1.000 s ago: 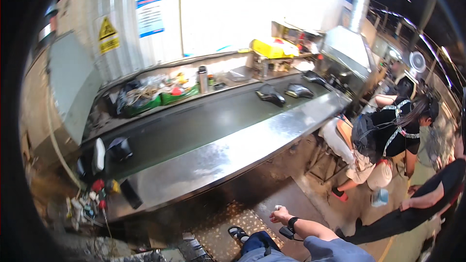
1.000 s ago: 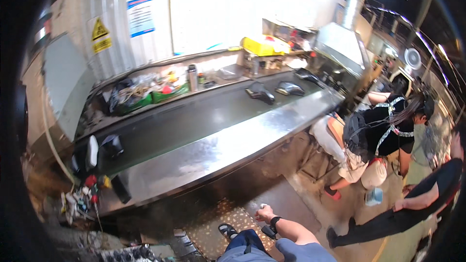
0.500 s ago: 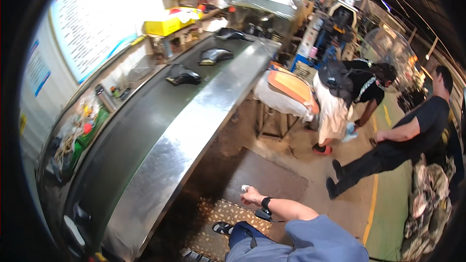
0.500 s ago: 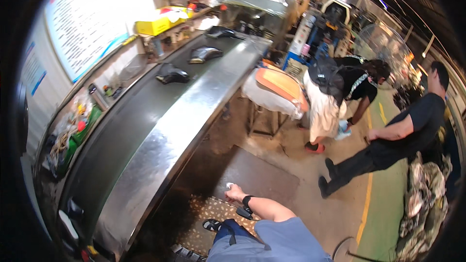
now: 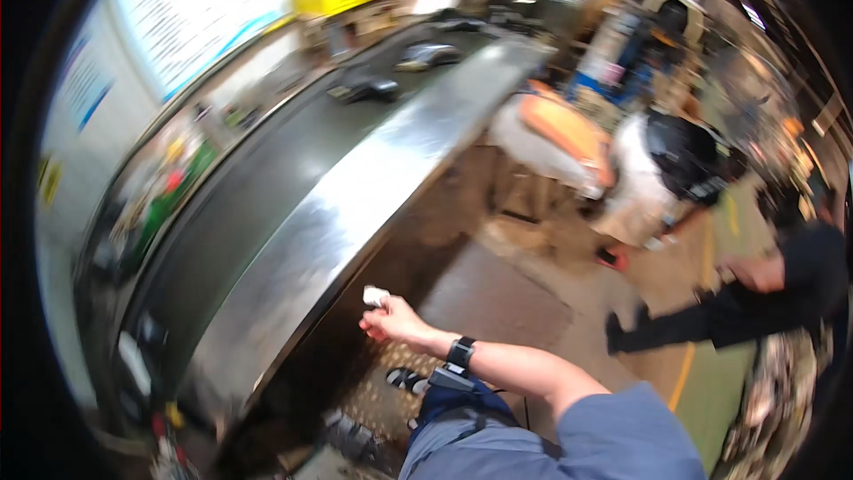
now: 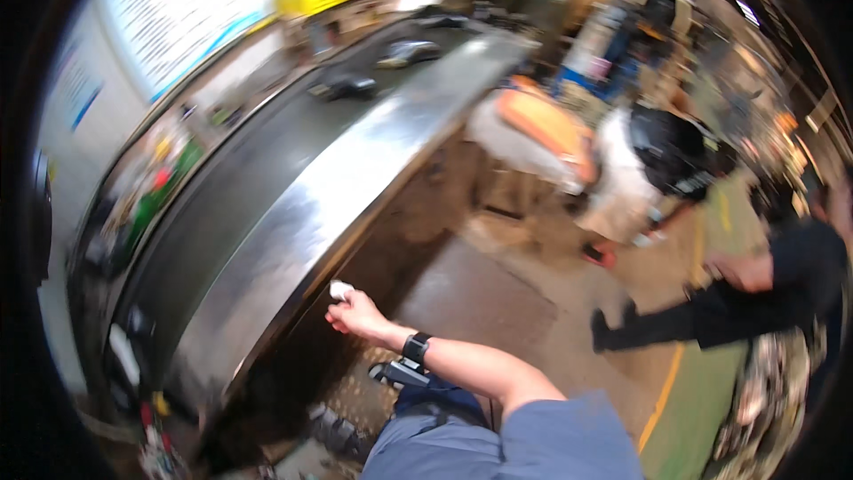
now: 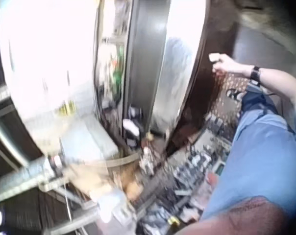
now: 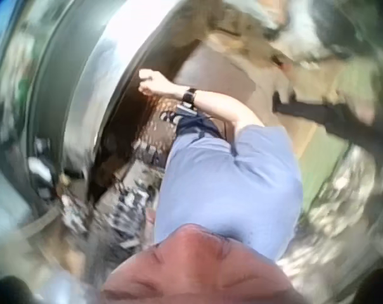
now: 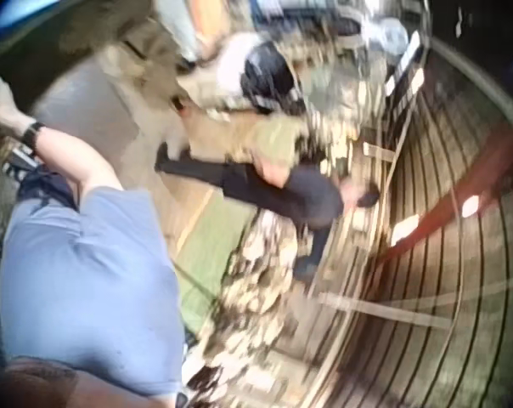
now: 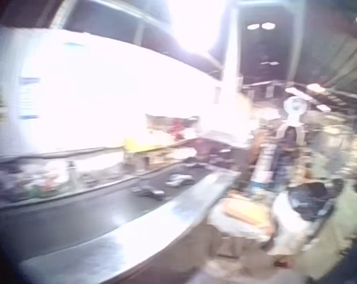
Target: Using a lasting machine to shape and attach the upper part of the shoe to the last.
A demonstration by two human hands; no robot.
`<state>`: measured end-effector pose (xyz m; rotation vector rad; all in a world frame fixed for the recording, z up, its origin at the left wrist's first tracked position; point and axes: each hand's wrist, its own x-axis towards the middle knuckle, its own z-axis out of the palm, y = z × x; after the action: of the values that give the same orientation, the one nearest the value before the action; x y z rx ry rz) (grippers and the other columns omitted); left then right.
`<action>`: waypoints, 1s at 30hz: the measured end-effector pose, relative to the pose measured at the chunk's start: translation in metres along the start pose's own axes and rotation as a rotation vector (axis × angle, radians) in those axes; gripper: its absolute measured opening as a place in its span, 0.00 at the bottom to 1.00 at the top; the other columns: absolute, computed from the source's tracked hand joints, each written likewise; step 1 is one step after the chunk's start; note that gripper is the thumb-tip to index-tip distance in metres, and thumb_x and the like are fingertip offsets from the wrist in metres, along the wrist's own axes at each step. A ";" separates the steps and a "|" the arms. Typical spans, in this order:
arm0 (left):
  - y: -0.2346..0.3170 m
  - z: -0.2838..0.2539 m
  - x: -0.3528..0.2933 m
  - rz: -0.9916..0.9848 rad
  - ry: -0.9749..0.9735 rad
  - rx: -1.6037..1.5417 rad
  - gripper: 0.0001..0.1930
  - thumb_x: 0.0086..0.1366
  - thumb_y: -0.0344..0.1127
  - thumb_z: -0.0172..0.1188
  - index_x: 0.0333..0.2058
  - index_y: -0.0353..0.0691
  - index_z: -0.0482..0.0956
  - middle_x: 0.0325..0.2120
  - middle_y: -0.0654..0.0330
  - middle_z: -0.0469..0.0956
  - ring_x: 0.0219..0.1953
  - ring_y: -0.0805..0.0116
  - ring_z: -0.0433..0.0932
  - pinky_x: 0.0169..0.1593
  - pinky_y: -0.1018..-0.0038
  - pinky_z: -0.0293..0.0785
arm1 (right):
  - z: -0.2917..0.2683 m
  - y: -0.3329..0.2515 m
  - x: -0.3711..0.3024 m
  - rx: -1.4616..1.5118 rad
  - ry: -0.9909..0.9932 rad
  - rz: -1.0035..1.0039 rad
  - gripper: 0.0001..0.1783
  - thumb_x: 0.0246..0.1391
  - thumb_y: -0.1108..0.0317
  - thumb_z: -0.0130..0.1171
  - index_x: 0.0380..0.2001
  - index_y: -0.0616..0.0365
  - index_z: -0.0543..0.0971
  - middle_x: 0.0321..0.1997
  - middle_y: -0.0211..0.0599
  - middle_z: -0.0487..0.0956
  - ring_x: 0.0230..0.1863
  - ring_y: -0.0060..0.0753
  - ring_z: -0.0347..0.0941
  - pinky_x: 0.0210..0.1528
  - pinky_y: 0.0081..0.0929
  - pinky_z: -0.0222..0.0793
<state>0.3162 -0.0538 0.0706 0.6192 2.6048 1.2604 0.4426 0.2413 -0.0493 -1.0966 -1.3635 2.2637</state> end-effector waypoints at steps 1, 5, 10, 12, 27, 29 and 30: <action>-0.007 -0.010 -0.013 -0.019 0.023 -0.012 0.36 0.60 0.29 0.69 0.66 0.34 0.64 0.60 0.49 0.69 0.59 0.58 0.68 0.64 0.62 0.64 | 0.031 -0.027 -0.011 0.061 -0.122 -0.033 0.21 0.66 0.65 0.59 0.56 0.66 0.71 0.38 0.36 0.83 0.32 0.23 0.78 0.35 0.22 0.77; -0.038 -0.060 -0.083 -0.162 0.144 -0.032 0.36 0.60 0.30 0.69 0.66 0.34 0.65 0.59 0.49 0.70 0.58 0.58 0.69 0.64 0.62 0.64 | 0.157 -0.082 -0.077 0.105 -0.512 -0.019 0.26 0.66 0.65 0.59 0.62 0.66 0.68 0.43 0.41 0.83 0.37 0.27 0.81 0.42 0.26 0.80; -0.076 -0.121 -0.169 -0.328 0.328 -0.006 0.35 0.61 0.30 0.69 0.66 0.34 0.65 0.58 0.49 0.71 0.57 0.58 0.70 0.63 0.62 0.65 | 0.228 -0.082 -0.149 0.159 -0.779 0.247 0.18 0.65 0.69 0.57 0.55 0.66 0.70 0.38 0.40 0.82 0.32 0.27 0.80 0.37 0.27 0.80; -0.083 -0.142 -0.186 -0.370 0.380 0.015 0.35 0.61 0.31 0.68 0.65 0.34 0.65 0.58 0.49 0.71 0.57 0.58 0.70 0.63 0.62 0.65 | 0.240 -0.073 -0.164 0.120 -0.824 0.299 0.16 0.65 0.69 0.58 0.52 0.64 0.71 0.39 0.40 0.83 0.32 0.27 0.80 0.38 0.27 0.79; -0.079 -0.116 -0.154 -0.263 0.278 -0.048 0.33 0.62 0.32 0.68 0.65 0.34 0.67 0.56 0.49 0.74 0.54 0.58 0.73 0.61 0.63 0.68 | 0.248 -0.038 -0.190 -0.213 -0.835 -0.147 0.11 0.57 0.72 0.57 0.41 0.67 0.77 0.27 0.42 0.83 0.25 0.33 0.80 0.30 0.29 0.75; -0.068 -0.102 -0.139 -0.237 0.231 -0.057 0.33 0.62 0.33 0.68 0.65 0.34 0.67 0.55 0.49 0.74 0.53 0.58 0.73 0.60 0.63 0.69 | 0.241 -0.027 -0.188 -0.577 -0.715 -0.787 0.06 0.53 0.73 0.57 0.33 0.65 0.77 0.25 0.52 0.81 0.26 0.54 0.79 0.29 0.41 0.73; -0.064 -0.097 -0.131 -0.226 0.214 -0.055 0.33 0.62 0.33 0.68 0.65 0.34 0.68 0.55 0.48 0.75 0.53 0.58 0.73 0.60 0.63 0.69 | 0.238 -0.022 -0.190 -0.623 -0.675 -0.824 0.06 0.51 0.74 0.57 0.32 0.65 0.76 0.25 0.55 0.80 0.28 0.60 0.77 0.30 0.45 0.71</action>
<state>0.3828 -0.2163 0.0786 0.1808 2.7017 1.3858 0.3946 -0.0081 0.1211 0.2290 -2.3029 1.6243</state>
